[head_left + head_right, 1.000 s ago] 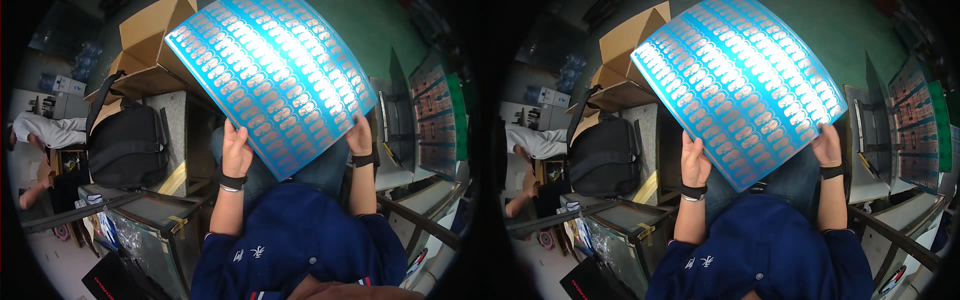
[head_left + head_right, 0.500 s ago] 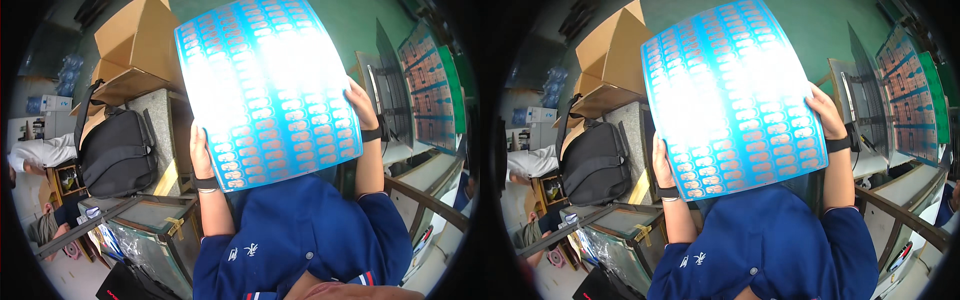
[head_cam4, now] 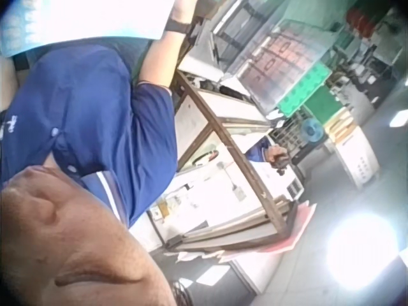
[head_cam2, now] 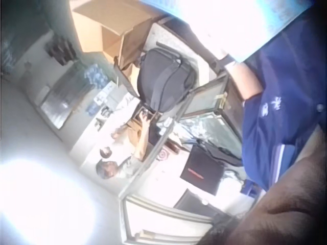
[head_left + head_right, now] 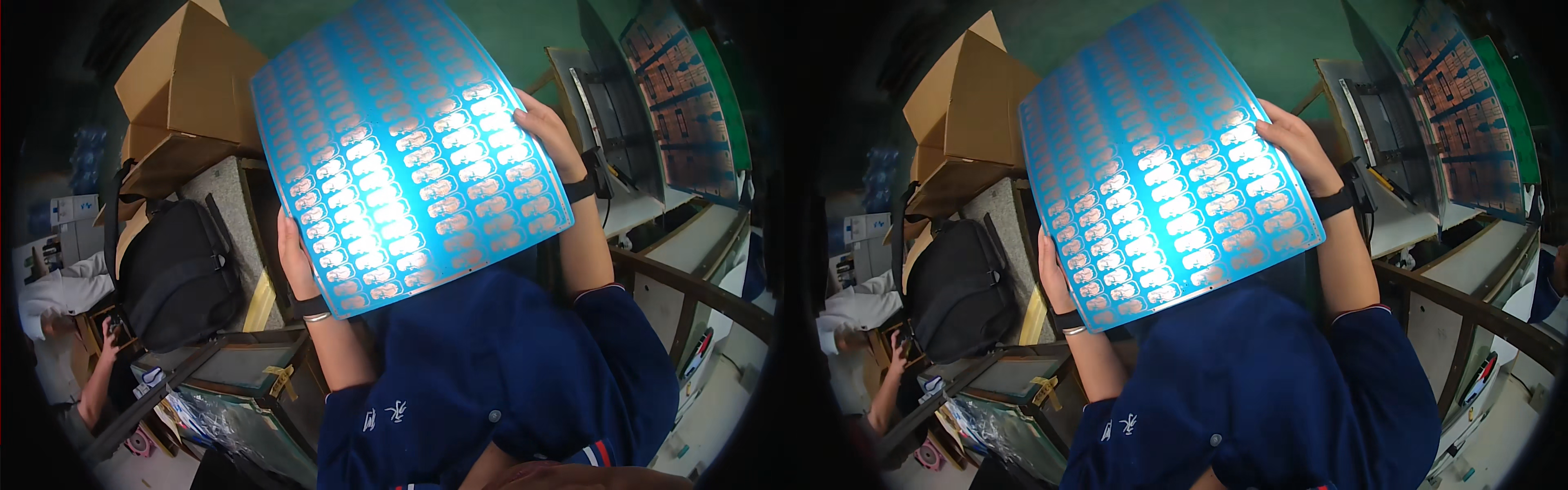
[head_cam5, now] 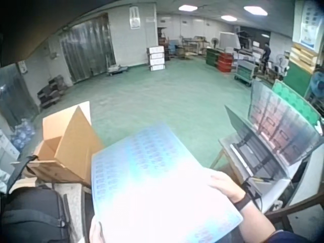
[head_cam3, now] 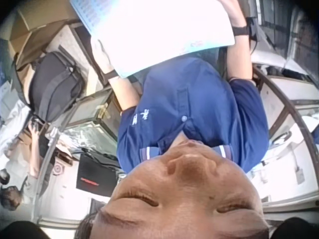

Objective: Inspecting large blue sheets with integrated copper components, likely flexible circuits or components for metal fabrication.

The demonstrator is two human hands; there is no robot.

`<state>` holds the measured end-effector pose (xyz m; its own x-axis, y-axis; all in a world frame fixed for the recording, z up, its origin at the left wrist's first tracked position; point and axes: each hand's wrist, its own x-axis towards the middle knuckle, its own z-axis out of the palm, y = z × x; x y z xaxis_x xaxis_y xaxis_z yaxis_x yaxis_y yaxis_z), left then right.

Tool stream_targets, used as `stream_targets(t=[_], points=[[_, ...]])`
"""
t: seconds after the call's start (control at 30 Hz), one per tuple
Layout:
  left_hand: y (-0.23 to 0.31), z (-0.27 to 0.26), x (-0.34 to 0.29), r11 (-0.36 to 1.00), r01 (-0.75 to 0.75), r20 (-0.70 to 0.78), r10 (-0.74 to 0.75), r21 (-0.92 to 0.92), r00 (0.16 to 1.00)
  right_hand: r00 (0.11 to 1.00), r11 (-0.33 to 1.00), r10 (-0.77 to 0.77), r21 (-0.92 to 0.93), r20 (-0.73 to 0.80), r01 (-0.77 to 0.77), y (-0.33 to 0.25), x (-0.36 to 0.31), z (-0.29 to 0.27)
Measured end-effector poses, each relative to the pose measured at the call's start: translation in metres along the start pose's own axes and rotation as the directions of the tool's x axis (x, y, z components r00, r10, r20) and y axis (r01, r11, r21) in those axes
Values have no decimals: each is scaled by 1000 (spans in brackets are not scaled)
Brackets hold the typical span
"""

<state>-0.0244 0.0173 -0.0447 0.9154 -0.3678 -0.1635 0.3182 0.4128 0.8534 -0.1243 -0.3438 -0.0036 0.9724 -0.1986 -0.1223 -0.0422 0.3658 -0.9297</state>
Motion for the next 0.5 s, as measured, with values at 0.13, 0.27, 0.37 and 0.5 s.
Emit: stream_targets(t=[0.13, 0.27, 0.37, 0.5], points=[[4, 9, 0, 1000, 19, 16, -19, -17, 1000, 1000, 1000, -8, 18, -19, 8, 3, 4, -1], [4, 7, -2, 998, 12, 14, -11, -66, 1000, 1000, 996, -11, 91, 7, 11, 6, 5, 1], [2, 1, -5, 996, -10, -43, 6, -85, 999, 1000, 992, -28, 122, -11, 29, 2, 1, 10], [4, -9, 0, 997, -33, -90, 27, -63, 996, 997, 988, -81, 131, -7, 81, -2, 5, -3]])
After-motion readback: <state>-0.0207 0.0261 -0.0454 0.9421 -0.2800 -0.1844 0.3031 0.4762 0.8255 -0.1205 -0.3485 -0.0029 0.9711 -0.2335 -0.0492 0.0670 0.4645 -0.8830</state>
